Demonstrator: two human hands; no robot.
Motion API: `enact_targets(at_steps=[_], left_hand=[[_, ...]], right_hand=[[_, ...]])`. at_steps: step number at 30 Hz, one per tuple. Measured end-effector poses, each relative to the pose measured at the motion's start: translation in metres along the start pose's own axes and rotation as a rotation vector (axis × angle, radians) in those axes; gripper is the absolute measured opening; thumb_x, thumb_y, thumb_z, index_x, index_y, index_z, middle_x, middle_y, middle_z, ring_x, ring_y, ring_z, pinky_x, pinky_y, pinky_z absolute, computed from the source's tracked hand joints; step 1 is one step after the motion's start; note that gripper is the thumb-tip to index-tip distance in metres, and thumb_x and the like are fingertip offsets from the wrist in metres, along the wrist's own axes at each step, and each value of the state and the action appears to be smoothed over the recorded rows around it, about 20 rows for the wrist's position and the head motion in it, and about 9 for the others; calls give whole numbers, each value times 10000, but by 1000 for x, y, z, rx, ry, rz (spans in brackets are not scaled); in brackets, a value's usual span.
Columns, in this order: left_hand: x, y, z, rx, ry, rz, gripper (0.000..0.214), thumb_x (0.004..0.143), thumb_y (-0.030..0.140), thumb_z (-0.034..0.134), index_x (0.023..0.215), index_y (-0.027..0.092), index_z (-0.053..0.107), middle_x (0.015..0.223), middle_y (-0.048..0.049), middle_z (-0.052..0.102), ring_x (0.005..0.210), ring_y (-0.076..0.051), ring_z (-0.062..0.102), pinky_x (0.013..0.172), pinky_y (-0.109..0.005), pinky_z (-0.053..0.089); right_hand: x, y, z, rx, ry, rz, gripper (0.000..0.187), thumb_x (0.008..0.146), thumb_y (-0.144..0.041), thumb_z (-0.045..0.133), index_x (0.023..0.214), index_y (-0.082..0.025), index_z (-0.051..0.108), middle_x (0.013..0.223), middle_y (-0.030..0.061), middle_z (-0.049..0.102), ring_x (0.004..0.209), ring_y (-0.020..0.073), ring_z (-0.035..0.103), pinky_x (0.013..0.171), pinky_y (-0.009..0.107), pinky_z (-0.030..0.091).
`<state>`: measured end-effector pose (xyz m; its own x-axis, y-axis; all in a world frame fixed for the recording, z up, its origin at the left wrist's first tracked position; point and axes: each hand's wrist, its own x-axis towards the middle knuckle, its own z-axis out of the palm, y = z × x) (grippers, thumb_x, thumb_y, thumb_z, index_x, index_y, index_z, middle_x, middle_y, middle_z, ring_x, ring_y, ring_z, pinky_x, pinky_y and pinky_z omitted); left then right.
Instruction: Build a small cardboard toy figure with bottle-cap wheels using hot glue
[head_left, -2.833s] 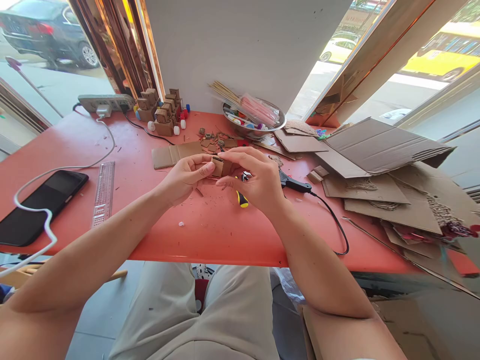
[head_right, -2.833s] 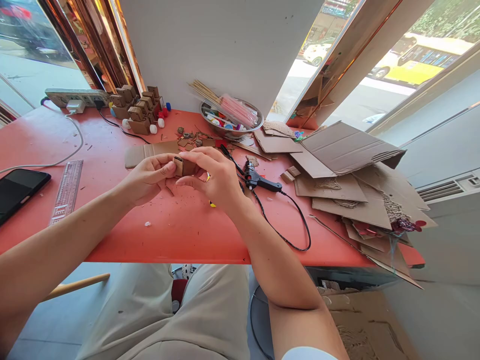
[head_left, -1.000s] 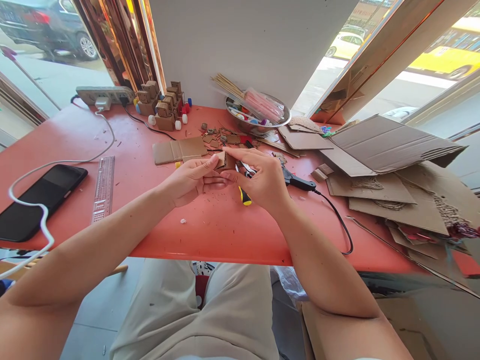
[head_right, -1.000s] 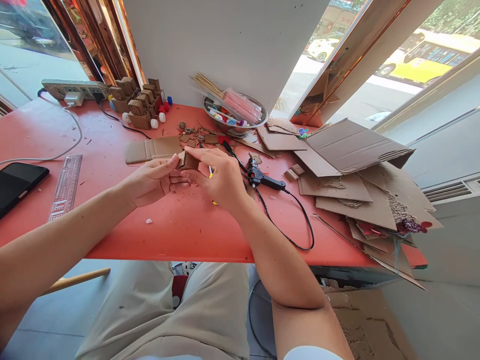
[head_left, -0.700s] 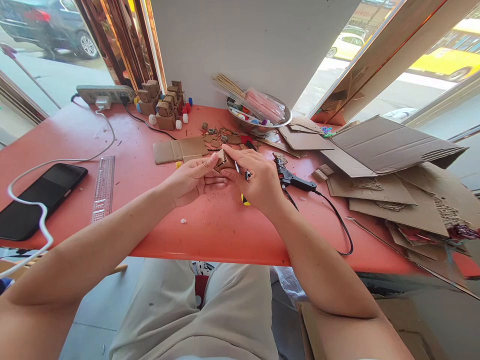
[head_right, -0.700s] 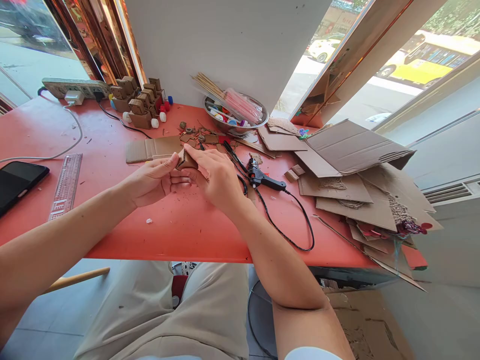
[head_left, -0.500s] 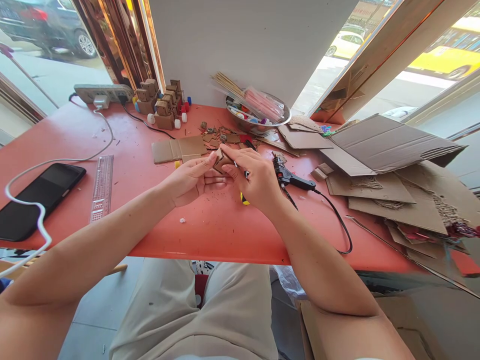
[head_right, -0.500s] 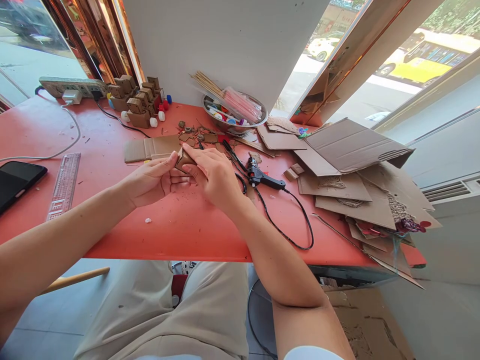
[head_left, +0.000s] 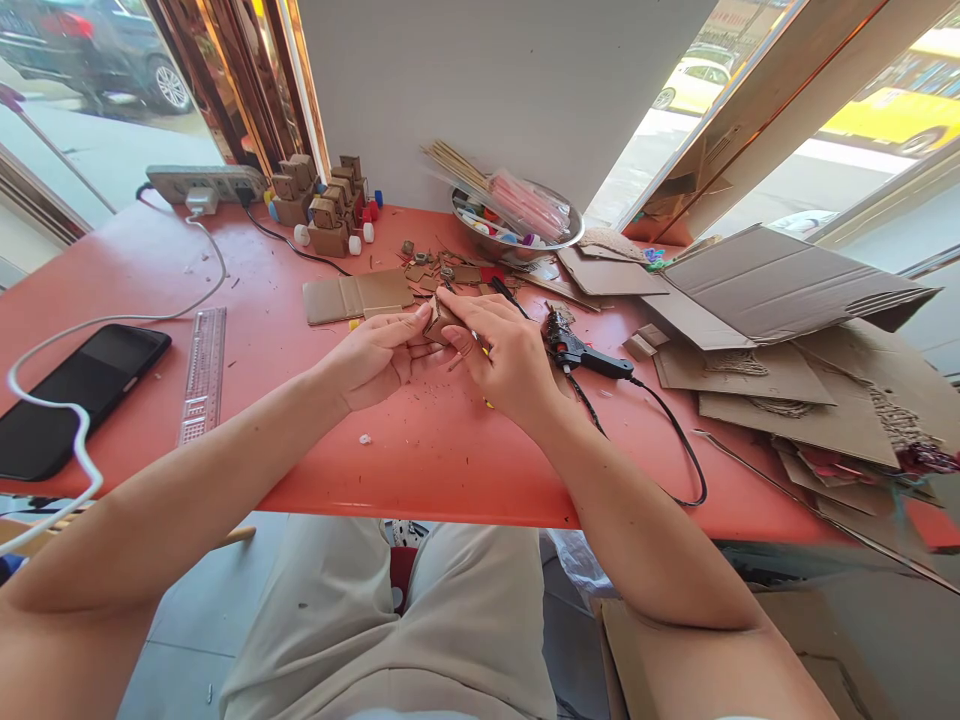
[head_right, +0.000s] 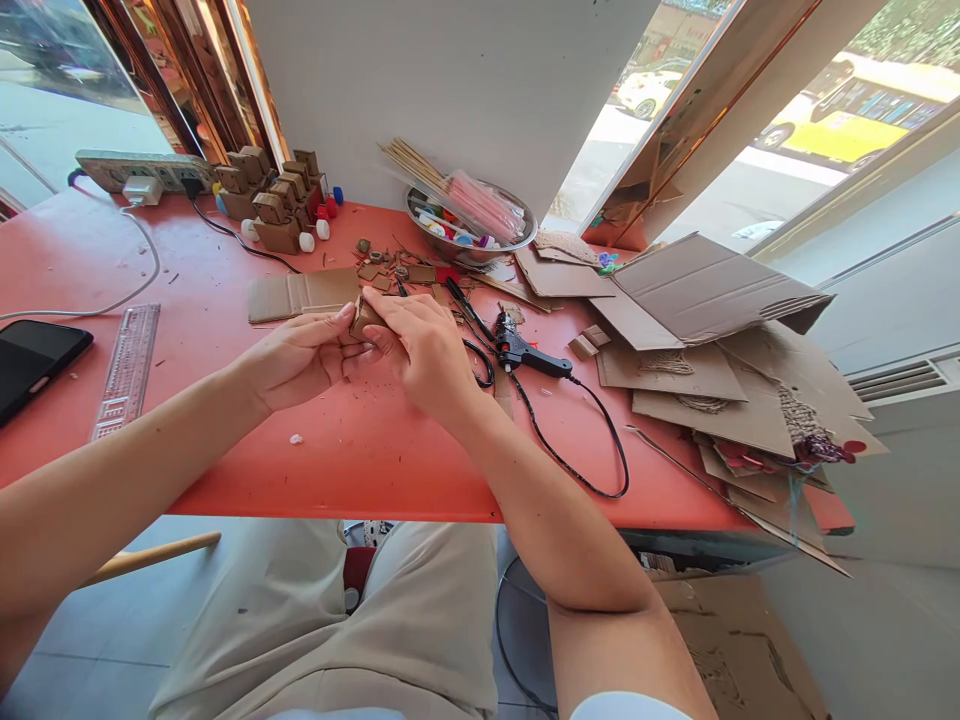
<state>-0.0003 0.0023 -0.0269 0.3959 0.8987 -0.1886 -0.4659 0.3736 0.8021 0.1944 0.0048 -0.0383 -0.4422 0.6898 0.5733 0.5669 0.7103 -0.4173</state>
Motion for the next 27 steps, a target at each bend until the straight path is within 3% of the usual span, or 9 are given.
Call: enact_targets(at_steps=[5,9,16,27], left_hand=[[-2,2,6,-74,45,-32,353,1115,106,525,915,71,813,889,-104,842,799,-145,813,1092,-425,667],[-3,3,6,-106,34,-47,301,1098,95,551,951,83,813,850,-88,833,785,-152,814,1096,-433,664],[-4,4,13,-127,36,-54,430,1109,59,474,811,108,779,756,-64,803,712,-126,792,974,-326,697],[-3,3,3,-45,5,-9,248,1039,68,609,934,117,829,963,-95,851,795,-152,797,1052,-398,675]], right_hand=[[-1,-2,4,-69,-4,2,483,1142,-439,497,1523,-229,706,1435,113,787,1287,297,716,1164,517,568],[-1,-2,4,-91,0,0,484,1142,-451,495,1523,-237,705,1427,113,788,1283,293,715,1159,506,568],[-3,0,5,-49,47,-15,466,1123,-445,534,1503,-245,715,1407,111,796,1281,293,716,1159,516,567],[-1,-6,-1,12,61,-11,411,1084,-418,619,1446,-263,737,1385,86,805,1225,274,732,1076,455,605]])
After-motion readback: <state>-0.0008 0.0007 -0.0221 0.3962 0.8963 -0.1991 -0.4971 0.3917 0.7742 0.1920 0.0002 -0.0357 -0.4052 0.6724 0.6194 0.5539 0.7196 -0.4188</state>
